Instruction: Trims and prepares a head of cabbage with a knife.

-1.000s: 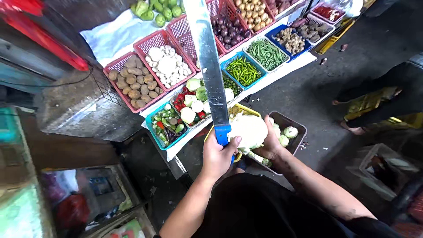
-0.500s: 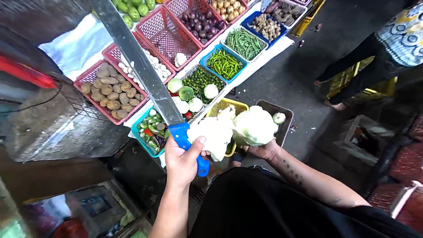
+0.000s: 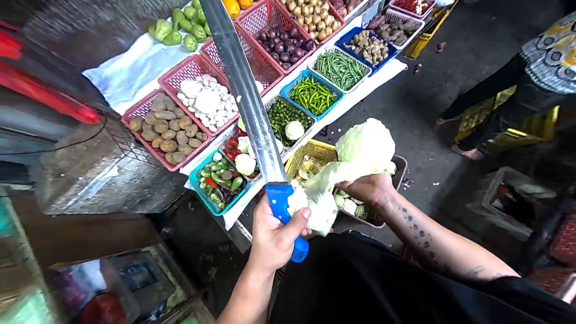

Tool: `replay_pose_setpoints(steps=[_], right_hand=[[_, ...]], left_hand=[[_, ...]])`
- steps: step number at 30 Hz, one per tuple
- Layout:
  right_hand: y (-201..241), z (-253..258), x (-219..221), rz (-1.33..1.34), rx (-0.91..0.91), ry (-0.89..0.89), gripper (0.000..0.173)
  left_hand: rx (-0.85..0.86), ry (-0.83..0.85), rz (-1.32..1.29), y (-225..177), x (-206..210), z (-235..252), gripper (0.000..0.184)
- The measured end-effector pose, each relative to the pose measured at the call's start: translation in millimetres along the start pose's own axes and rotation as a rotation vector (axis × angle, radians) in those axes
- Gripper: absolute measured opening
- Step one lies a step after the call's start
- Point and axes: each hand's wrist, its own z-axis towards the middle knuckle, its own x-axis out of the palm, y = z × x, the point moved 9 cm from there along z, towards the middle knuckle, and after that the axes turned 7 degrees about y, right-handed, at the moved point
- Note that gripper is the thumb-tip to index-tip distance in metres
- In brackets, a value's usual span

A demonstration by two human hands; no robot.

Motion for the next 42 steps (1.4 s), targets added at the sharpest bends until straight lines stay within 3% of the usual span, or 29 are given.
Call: replay_pose_setpoints(steps=[5, 7, 13, 17, 22, 26, 29, 33, 35, 37, 39, 42], right_hand=[[32.7, 19.9, 29.7, -0.116, -0.057, 0.293, 0.09], [50.0, 24.5, 35.0, -0.201, -0.13, 0.295, 0.094], [75.4, 26.4, 28.4, -0.316, -0.306, 0.202, 0.082], [76.9, 25.6, 9.7, -0.288, -0.276, 0.129, 0.085], [57.7, 26.2, -0.7, -0.192, -0.143, 0.127, 0.092], [54.8, 19.0, 1.8, -0.21, -0.112, 0.161, 0.082], [59.2, 9.2, 11.0, -0.298, -0.101, 0.202, 0.072], [75.4, -4.3, 35.4, -0.587, -0.128, 0.349, 0.057], [83.2, -11.4, 56.3, -0.778, -0.118, 0.379, 0.065], [91.6, -20.3, 77.8, -0.903, -0.059, 0.455, 0.09], [97.6, -23.8, 83.5, -0.871, -0.026, 0.511, 0.105], [81.3, -11.2, 42.1, -0.672, -0.135, 0.33, 0.104]], left_hand=[[0.056, -0.016, 0.001, -4.6, -4.7, -3.3, 0.03], [0.048, -0.041, -0.04, -5.2, -7.9, -3.2, 0.03], [0.024, -0.162, -0.104, 3.1, -21.8, 1.0, 0.029], [-0.146, -0.264, -0.004, 43.4, -27.5, 21.8, 0.029], [-0.437, -0.216, 0.226, 126.3, -48.2, 49.0, 0.027], [-0.751, -0.11, 0.457, 166.1, -59.7, 34.7, 0.028], [-0.831, -0.018, 0.636, 186.5, -64.2, 25.3, 0.029], [-0.799, 0.013, 0.786, 209.1, -70.0, 31.0, 0.031], [-0.777, 0.036, 0.786, 217.8, -75.7, 36.1, 0.032], [-0.739, 0.008, 0.763, 219.5, -84.2, 41.2, 0.029], [-0.702, -0.085, 0.708, 217.3, -96.4, 37.7, 0.027], [-0.68, -0.241, 0.575, 208.5, -108.6, 20.6, 0.025]])
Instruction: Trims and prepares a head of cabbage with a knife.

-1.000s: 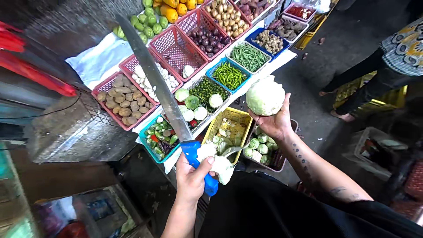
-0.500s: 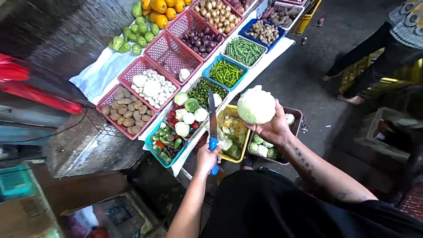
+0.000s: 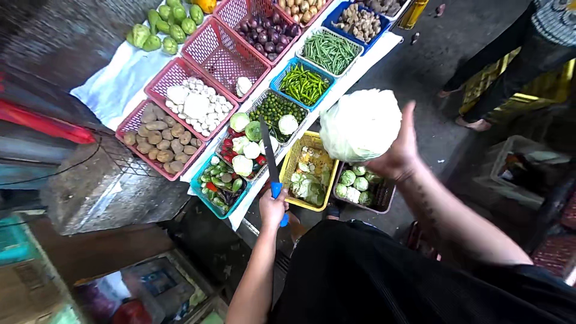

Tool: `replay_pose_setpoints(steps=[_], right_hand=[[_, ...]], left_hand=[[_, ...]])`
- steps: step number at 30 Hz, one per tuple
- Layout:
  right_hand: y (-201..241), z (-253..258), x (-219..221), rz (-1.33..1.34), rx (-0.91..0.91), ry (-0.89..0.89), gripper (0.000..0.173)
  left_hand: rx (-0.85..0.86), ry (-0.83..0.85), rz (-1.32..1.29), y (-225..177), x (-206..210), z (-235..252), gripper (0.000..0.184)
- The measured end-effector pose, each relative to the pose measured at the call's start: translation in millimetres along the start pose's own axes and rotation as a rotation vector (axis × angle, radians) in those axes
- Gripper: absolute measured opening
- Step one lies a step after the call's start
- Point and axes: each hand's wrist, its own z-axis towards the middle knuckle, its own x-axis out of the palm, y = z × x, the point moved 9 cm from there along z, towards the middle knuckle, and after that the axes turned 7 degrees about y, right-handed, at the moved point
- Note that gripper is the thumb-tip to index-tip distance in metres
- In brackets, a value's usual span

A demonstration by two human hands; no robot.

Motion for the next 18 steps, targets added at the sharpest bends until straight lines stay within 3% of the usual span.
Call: replay_pose_setpoints(steps=[3, 5, 8, 12, 15, 18], right_hand=[[-67.3, 5.2, -25.9, 0.335, 0.019, -0.11, 0.104], [-94.7, 6.6, -50.6, 0.296, 0.071, -0.189, 0.093], [-94.8, 7.7, -50.1, 0.156, 0.162, -0.171, 0.089], [-85.4, -5.0, -27.6, 0.153, 0.216, 0.07, 0.115], [-99.3, -1.8, -34.2, 0.093, 0.196, 0.098, 0.102], [-114.0, -1.3, -25.4, 0.075, 0.197, 0.132, 0.089]], left_hand=[[-0.031, -0.008, -0.129, 9.8, -2.4, -20.9, 0.022], [-0.041, -0.001, -0.087, 15.5, -2.7, -43.3, 0.022], [0.089, -0.08, 0.051, -4.0, -13.1, -74.2, 0.024], [0.312, -0.247, 0.105, -32.5, -14.8, -107.3, 0.035], [0.219, -0.194, 0.086, -28.4, -3.7, -94.7, 0.027], [0.161, -0.132, 0.206, -42.4, 3.8, -87.5, 0.031]])
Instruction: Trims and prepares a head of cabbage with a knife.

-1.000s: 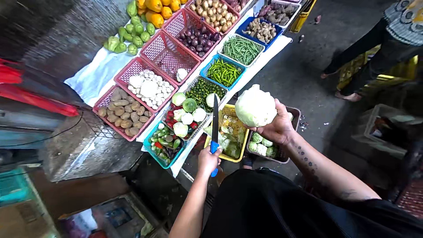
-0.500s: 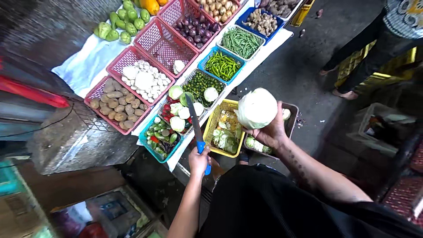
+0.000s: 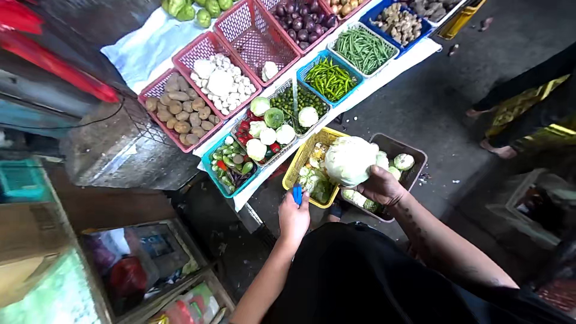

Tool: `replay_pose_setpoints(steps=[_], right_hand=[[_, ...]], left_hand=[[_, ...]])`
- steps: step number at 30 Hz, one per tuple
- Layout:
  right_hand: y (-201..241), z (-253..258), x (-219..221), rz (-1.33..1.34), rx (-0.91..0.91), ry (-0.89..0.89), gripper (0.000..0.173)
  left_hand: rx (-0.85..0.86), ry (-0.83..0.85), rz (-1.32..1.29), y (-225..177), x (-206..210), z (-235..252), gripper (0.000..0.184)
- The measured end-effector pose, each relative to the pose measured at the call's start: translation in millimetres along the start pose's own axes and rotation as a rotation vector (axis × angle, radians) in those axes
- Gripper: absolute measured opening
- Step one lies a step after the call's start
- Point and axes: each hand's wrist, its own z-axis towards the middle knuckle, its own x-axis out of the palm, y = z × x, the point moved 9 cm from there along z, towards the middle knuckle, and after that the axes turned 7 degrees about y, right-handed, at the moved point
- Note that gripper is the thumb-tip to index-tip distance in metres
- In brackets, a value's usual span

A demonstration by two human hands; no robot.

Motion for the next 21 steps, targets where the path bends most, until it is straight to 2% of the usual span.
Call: replay_pose_setpoints(steps=[3, 6, 8, 14, 17, 21], right_hand=[[-15.3, -4.1, 14.5, 0.079, 0.046, -0.008, 0.083], [-20.2, -9.2, 16.8, 0.113, 0.067, -0.129, 0.085], [-24.0, -14.2, 15.8, 0.119, 0.077, -0.214, 0.073], [-31.1, -22.2, 12.3, 0.112, 0.157, -0.264, 0.08], [-34.0, -25.2, 13.1, 0.087, 0.174, -0.268, 0.074], [-36.2, -28.4, 11.6, 0.072, 0.175, -0.255, 0.075]], left_hand=[[0.223, -0.056, 0.234, -34.2, -8.5, -8.7, 0.031], [0.457, -0.024, 0.411, -64.9, -6.3, -18.6, 0.025], [0.551, 0.015, 0.501, -74.0, -0.1, -21.7, 0.024], [0.561, 0.114, 0.608, -76.9, 9.9, -7.7, 0.023], [0.605, 0.095, 0.622, -80.3, 13.5, -7.1, 0.02], [0.673, 0.036, 0.602, -85.4, 13.9, -11.3, 0.019]])
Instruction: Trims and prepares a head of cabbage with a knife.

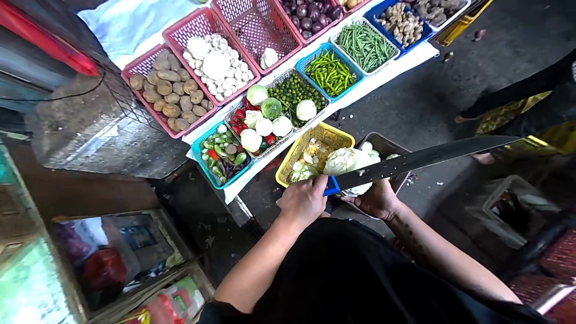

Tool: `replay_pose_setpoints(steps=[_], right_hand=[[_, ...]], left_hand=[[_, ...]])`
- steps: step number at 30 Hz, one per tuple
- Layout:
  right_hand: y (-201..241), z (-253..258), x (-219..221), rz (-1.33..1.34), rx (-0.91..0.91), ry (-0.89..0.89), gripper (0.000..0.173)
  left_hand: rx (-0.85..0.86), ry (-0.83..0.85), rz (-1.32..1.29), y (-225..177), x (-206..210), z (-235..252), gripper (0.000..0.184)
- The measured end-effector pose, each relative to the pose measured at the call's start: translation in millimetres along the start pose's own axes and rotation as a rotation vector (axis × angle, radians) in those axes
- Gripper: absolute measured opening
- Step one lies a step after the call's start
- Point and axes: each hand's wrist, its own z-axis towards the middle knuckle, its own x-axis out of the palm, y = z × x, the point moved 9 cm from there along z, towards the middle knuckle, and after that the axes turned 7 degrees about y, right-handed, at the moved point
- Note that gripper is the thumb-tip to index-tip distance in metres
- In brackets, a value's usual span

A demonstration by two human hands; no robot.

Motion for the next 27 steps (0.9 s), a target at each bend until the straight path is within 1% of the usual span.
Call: replay_pose_setpoints(steps=[5, 8, 11, 14, 18, 21, 22, 23, 25, 27], right_hand=[[3.2, -3.5, -2.0, -0.11, 0.009, -0.04, 0.066], [2.1, -5.0, -1.5, -0.132, 0.021, -0.042, 0.065], [-0.5, -5.3, -0.1, -0.147, 0.045, -0.022, 0.067], [-0.9, -2.8, -7.4, -0.212, 0.073, -0.064, 0.059], [-4.8, 0.2, -5.9, -0.232, 0.108, -0.089, 0.057], [-1.9, -0.9, 0.8, -0.277, 0.107, -0.076, 0.055], [1.8, -1.9, 2.1, -0.303, 0.097, -0.07, 0.058], [6.3, -2.9, 2.8, -0.324, 0.088, -0.063, 0.067], [13.9, -6.3, 3.1, -0.347, 0.082, -0.052, 0.077], [17.2, -8.9, 1.3, -0.36, 0.086, -0.051, 0.081]], left_hand=[[0.02, 0.004, 0.062, -1.1, 0.5, -2.2, 0.016], [0.013, -0.021, 0.06, 5.5, 2.0, -7.1, 0.016], [-0.086, 0.019, 0.045, 25.5, 10.4, -18.2, 0.018], [-0.19, 0.148, 0.056, 39.6, 16.3, -25.3, 0.024], [-0.21, 0.194, -0.012, 27.5, 16.7, -16.3, 0.024], [-0.204, 0.151, -0.075, 21.4, 13.8, -10.3, 0.021], [-0.228, 0.167, -0.093, 26.7, 16.1, -13.0, 0.023], [-0.272, 0.196, -0.112, 35.6, 20.1, -17.8, 0.026], [-0.376, 0.284, -0.132, 58.4, 30.6, -29.5, 0.034], [-0.432, 0.366, -0.13, 72.3, 35.9, -35.6, 0.034]])
